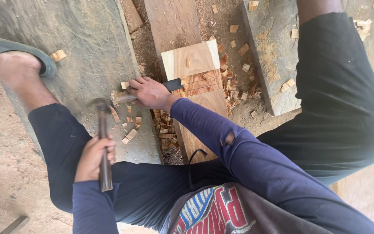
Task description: Using a hammer and chisel to carve or shape a piece of wood.
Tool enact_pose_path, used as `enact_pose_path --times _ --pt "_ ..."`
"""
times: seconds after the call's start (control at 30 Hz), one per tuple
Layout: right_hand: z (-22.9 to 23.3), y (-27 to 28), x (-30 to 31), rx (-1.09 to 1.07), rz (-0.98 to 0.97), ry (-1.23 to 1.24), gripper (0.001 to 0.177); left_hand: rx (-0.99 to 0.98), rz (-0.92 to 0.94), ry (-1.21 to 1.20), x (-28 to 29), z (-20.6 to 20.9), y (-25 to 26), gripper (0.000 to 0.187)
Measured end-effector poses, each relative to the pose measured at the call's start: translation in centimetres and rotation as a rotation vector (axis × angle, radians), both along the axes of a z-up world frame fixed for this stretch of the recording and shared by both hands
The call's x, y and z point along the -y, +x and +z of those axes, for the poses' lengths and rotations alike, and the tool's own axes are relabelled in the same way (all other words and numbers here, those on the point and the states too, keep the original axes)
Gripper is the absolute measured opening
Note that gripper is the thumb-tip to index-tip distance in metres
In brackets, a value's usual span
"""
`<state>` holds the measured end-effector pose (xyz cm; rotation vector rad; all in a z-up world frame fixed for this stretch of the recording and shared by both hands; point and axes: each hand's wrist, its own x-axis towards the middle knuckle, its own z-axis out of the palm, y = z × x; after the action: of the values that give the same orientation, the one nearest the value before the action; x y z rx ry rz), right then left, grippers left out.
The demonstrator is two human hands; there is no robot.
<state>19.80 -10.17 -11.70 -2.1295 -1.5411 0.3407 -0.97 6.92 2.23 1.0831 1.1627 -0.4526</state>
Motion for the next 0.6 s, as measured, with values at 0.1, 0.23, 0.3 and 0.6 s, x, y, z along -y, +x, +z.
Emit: enact_pose_path --times 0.1,0.23,0.3,0.6 --pt "1.0 0.2 0.1 -0.040 -0.011 -0.049 0.054 0.214 0.431 0.111 0.8 -1.3 -0.2 0.015" --pt "0.8 0.7 0.0 0.001 0.026 -0.094 0.054 -0.026 0.013 -0.006 2.5 -1.9 0.8 0.022" --pt "0.3 -0.1 0.6 -0.011 0.007 -0.046 0.059 -0.039 -0.044 0.032 1.2 -1.6 -0.2 0.020" --pt "0.1 0.2 0.6 0.024 0.015 -0.049 0.059 -0.046 -0.029 -0.012 1.1 0.8 1.3 0.013"
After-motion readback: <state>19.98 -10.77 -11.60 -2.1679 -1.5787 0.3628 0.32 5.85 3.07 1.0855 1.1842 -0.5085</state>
